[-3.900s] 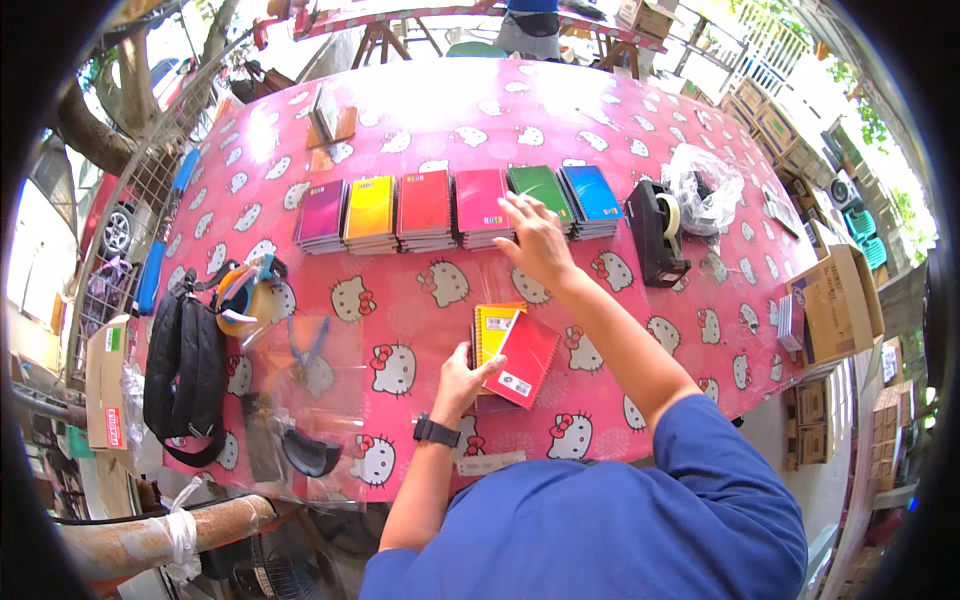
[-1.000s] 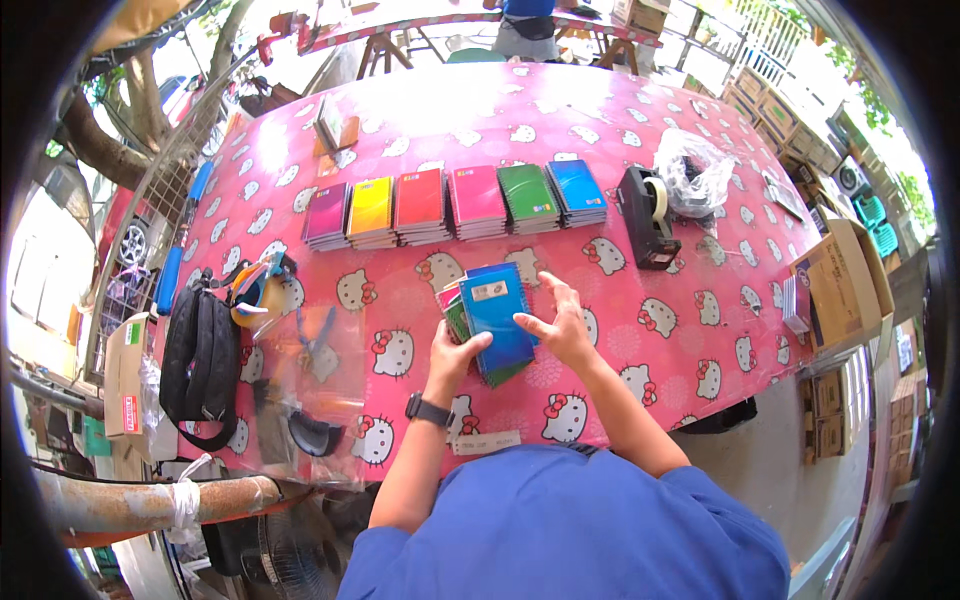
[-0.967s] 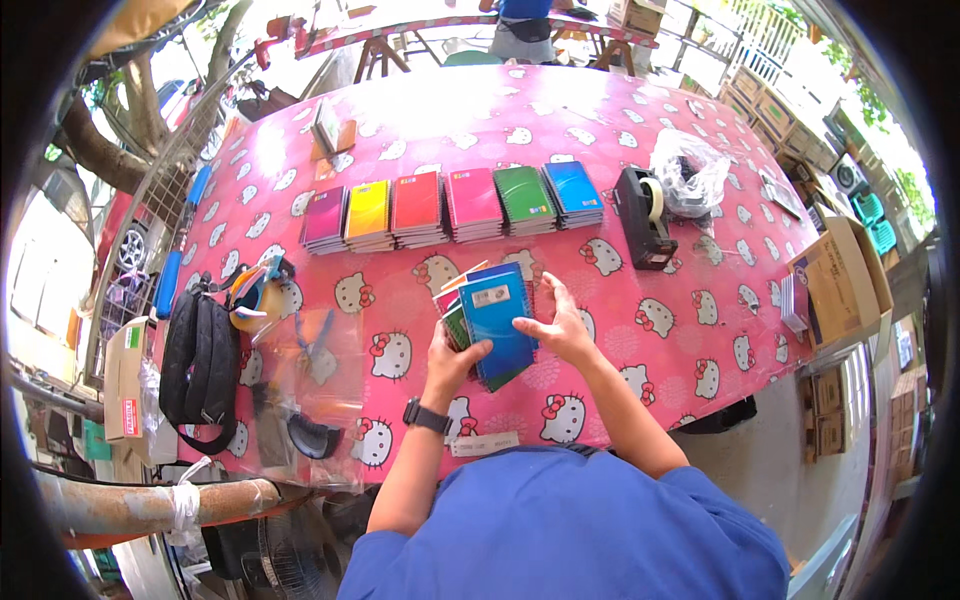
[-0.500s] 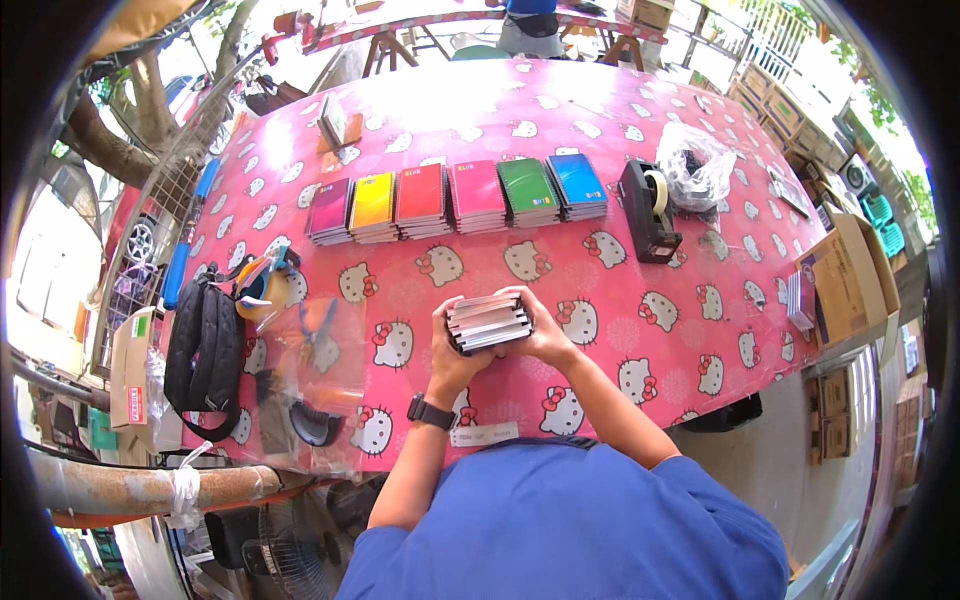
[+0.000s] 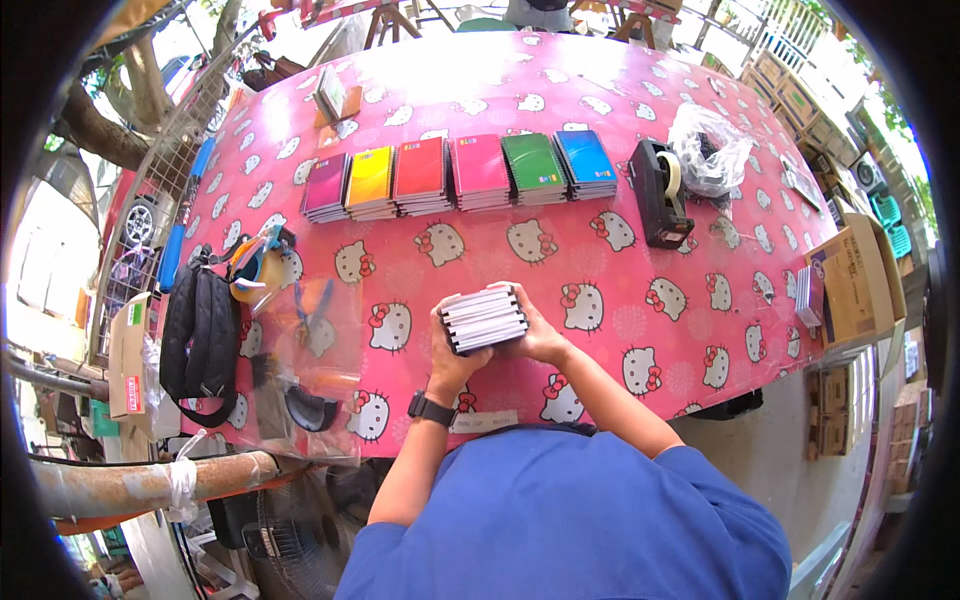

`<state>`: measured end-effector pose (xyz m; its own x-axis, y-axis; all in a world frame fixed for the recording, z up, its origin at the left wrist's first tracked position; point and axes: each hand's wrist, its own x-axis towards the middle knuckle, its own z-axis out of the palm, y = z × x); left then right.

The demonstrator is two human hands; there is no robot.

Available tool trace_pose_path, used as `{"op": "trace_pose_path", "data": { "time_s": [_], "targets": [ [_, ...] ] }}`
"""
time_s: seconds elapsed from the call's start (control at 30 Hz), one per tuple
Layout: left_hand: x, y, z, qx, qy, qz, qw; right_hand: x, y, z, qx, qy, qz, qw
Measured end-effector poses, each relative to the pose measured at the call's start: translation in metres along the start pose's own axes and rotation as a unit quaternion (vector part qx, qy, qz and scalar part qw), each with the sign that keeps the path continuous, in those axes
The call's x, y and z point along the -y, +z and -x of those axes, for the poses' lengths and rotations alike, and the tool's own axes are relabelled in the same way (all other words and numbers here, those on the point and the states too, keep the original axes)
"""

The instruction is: The person picks up several colorful notebooks from a table and places them into a clear plastic bag. They then seal the bag using a piece of adhesive tape from a dispenser.

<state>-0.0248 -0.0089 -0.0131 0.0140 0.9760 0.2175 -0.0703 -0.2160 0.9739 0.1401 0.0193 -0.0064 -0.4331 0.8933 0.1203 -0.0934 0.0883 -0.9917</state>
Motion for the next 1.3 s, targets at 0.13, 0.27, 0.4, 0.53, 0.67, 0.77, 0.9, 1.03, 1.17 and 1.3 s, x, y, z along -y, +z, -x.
{"op": "trace_pose_path", "data": {
  "time_s": [0.13,0.27,0.4,0.53,0.67,0.77,0.9,1.03,1.17,1.3],
  "targets": [
    [0.010,0.001,0.004,-0.010,0.003,0.052,0.999,-0.001,0.000,0.001,-0.004,-0.007,0.029,1.000],
    [0.010,0.000,0.010,0.012,-0.023,0.021,0.999,-0.019,-0.009,0.008,-0.001,0.020,0.014,1.000],
    [0.009,-0.017,0.001,-0.006,0.139,-0.235,0.962,-0.008,-0.014,-0.003,0.024,0.014,0.014,1.000],
    [-0.003,-0.003,-0.025,-0.040,-0.066,0.033,0.996,0.008,-0.029,-0.016,-0.004,0.071,0.007,0.997],
    [0.010,-0.017,-0.068,-0.061,-0.176,-0.012,0.982,0.043,-0.028,-0.050,-0.052,0.115,0.131,0.983],
    [0.016,-0.009,-0.091,-0.072,-0.179,-0.105,0.976,0.018,-0.046,-0.065,-0.083,0.171,0.222,0.956],
    [0.015,-0.001,-0.093,-0.104,-0.228,-0.383,0.889,0.002,-0.038,-0.056,-0.148,0.203,0.414,0.875],
    [0.010,-0.002,-0.086,-0.094,-0.237,-0.328,0.909,-0.001,-0.042,-0.055,-0.103,0.254,0.354,0.894],
    [0.012,-0.006,-0.068,-0.083,-0.256,-0.345,0.900,0.000,-0.024,-0.034,-0.095,0.263,0.353,0.893],
    [0.013,-0.004,-0.054,-0.088,-0.217,-0.319,0.919,-0.015,-0.045,-0.019,-0.195,0.133,0.365,0.901]
  ]
}}
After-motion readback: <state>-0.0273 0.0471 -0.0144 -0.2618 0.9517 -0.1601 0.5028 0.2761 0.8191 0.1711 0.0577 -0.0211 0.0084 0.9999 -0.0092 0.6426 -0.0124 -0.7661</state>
